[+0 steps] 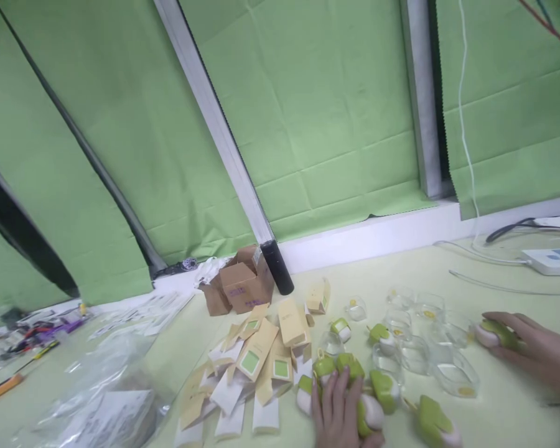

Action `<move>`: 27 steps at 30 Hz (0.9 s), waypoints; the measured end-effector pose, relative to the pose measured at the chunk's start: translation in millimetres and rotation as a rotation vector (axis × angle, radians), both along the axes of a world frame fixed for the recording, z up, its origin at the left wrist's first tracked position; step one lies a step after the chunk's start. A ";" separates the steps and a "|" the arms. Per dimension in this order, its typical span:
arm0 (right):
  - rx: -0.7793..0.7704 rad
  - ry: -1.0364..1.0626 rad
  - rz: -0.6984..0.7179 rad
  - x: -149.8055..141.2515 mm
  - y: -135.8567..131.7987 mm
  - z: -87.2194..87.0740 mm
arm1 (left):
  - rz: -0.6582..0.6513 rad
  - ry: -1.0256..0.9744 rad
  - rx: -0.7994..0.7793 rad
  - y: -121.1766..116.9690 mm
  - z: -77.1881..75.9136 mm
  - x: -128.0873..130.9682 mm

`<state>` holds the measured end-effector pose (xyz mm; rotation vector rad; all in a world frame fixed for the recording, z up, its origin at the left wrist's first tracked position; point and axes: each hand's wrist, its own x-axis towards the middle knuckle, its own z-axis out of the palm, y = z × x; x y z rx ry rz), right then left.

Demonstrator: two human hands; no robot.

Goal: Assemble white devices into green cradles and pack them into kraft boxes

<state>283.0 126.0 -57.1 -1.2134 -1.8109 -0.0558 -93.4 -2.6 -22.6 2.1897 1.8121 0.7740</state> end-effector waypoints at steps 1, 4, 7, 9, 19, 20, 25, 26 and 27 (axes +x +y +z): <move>-0.052 -0.081 -0.003 2.1 3.0 0.9 | -0.034 -0.019 -0.060 5.2 6.4 -4.5; -0.076 -0.293 -0.110 -9.4 -4.5 13.5 | -0.157 -0.047 -0.176 19.5 23.9 -17.1; 0.084 -0.379 -0.010 -58.1 -37.0 34.4 | -0.228 -0.021 -0.220 28.2 32.9 -21.9; 0.126 -0.494 0.150 -103.1 -61.0 46.2 | -0.226 -0.010 -0.224 29.6 34.2 -18.6; 0.440 -0.671 0.363 -177.2 -52.9 33.7 | 0.183 0.031 -0.089 41.7 99.2 -32.4; 0.427 -0.700 0.350 -173.5 -49.0 30.4 | 0.298 0.118 -0.084 52.8 109.1 -40.0; 0.341 -0.768 0.486 -153.7 -56.2 61.7 | 0.491 0.125 -0.163 112.8 129.1 -69.2; 0.329 -0.771 0.564 -149.1 -63.3 77.3 | 0.495 0.110 -0.183 120.2 129.1 -72.5; 0.326 -0.764 0.637 -144.2 -71.5 93.6 | 0.496 0.089 -0.191 125.1 129.4 -75.1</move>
